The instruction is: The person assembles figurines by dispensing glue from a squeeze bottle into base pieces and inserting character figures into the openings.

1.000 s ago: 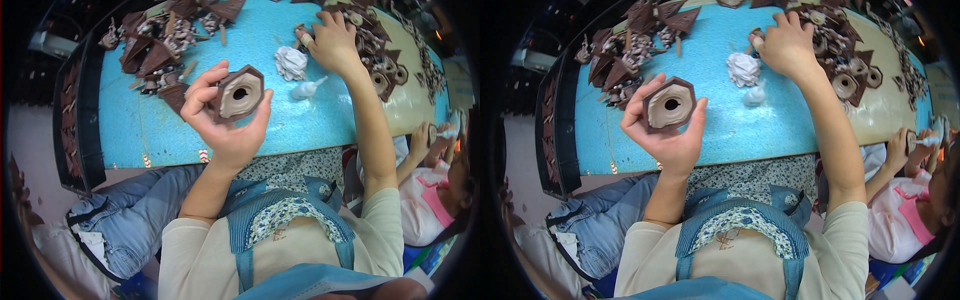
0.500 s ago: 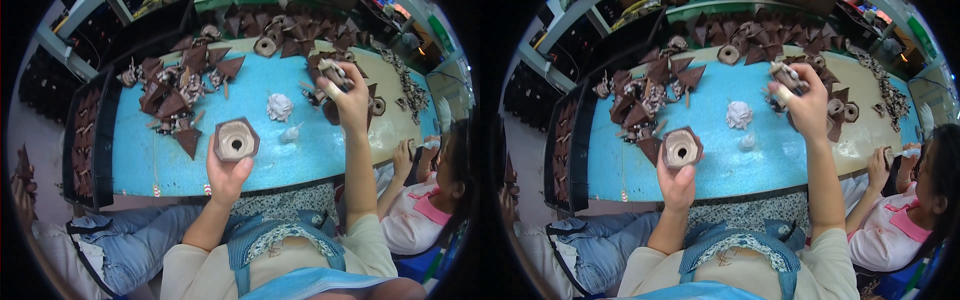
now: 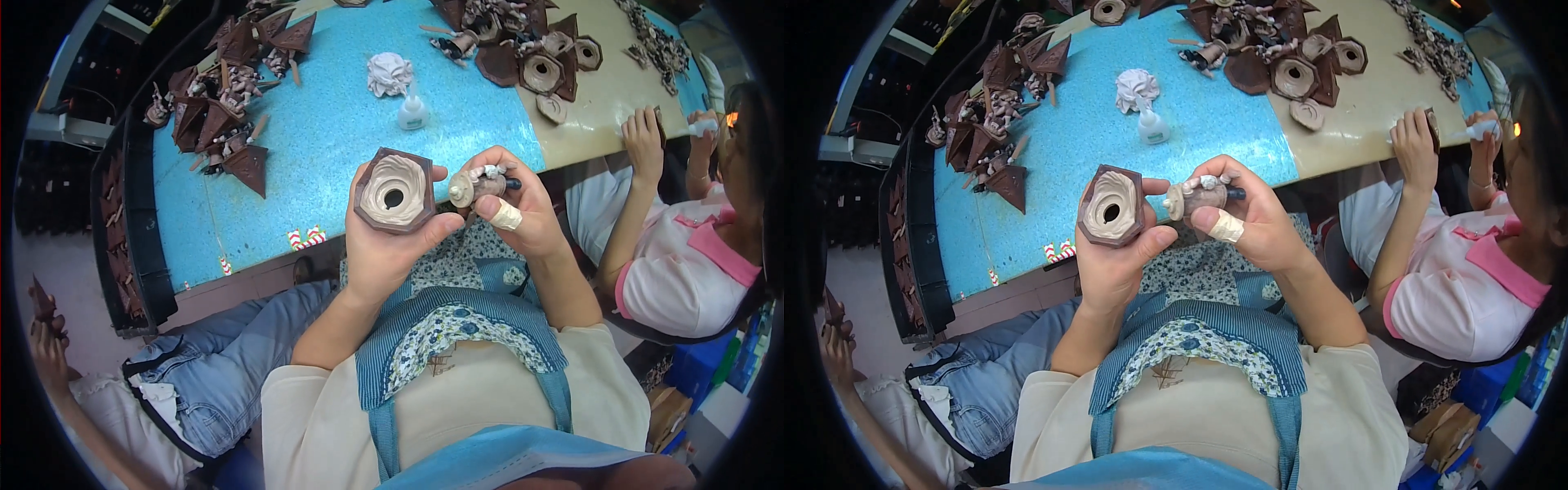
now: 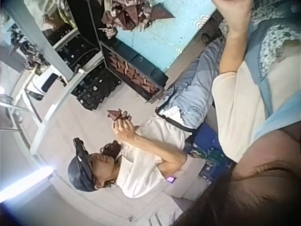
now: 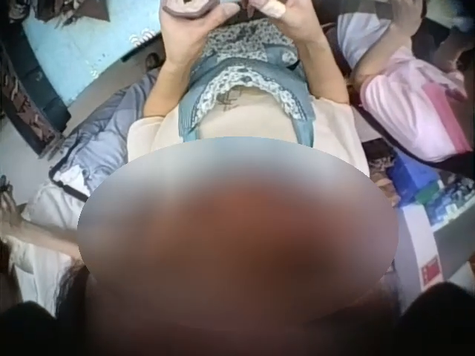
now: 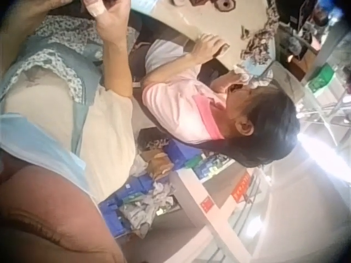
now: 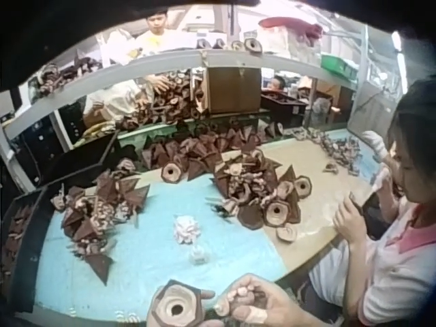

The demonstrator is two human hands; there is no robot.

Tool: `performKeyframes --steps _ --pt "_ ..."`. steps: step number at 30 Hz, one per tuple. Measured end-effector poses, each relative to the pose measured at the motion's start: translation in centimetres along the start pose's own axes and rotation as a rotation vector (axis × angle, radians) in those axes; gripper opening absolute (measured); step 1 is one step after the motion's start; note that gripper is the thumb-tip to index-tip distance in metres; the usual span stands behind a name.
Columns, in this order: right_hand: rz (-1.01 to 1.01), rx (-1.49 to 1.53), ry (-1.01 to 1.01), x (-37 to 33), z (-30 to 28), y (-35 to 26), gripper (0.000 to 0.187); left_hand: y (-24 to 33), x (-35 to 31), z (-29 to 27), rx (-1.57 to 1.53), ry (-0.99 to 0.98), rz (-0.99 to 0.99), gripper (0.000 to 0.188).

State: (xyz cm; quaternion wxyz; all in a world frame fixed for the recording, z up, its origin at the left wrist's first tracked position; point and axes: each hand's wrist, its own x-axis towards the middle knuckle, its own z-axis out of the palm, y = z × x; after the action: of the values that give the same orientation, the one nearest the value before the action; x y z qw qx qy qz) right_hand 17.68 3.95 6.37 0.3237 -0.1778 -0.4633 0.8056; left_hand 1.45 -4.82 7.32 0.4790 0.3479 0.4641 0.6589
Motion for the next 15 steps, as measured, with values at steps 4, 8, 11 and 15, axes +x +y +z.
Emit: performKeyframes --steps 4,8,11,15 --pt "-0.014 -0.122 -0.015 -1.0 0.4 0.2 0.035 0.2 -1.1 0.5 0.135 0.001 0.075 0.062" --pt "-0.049 -0.306 -0.012 -1.2 0.9 0.7 0.033 -0.8 -1.3 0.1 0.19 0.083 0.127 0.061" --pt "-0.043 -0.316 -0.026 -0.8 1.6 0.5 0.031 -0.2 -1.3 -0.1 0.196 0.068 0.159 0.054" --pt "0.067 -0.407 -0.128 0.8 2.6 -1.1 0.039 0.8 -1.0 -1.6 0.226 0.035 0.266 0.054"
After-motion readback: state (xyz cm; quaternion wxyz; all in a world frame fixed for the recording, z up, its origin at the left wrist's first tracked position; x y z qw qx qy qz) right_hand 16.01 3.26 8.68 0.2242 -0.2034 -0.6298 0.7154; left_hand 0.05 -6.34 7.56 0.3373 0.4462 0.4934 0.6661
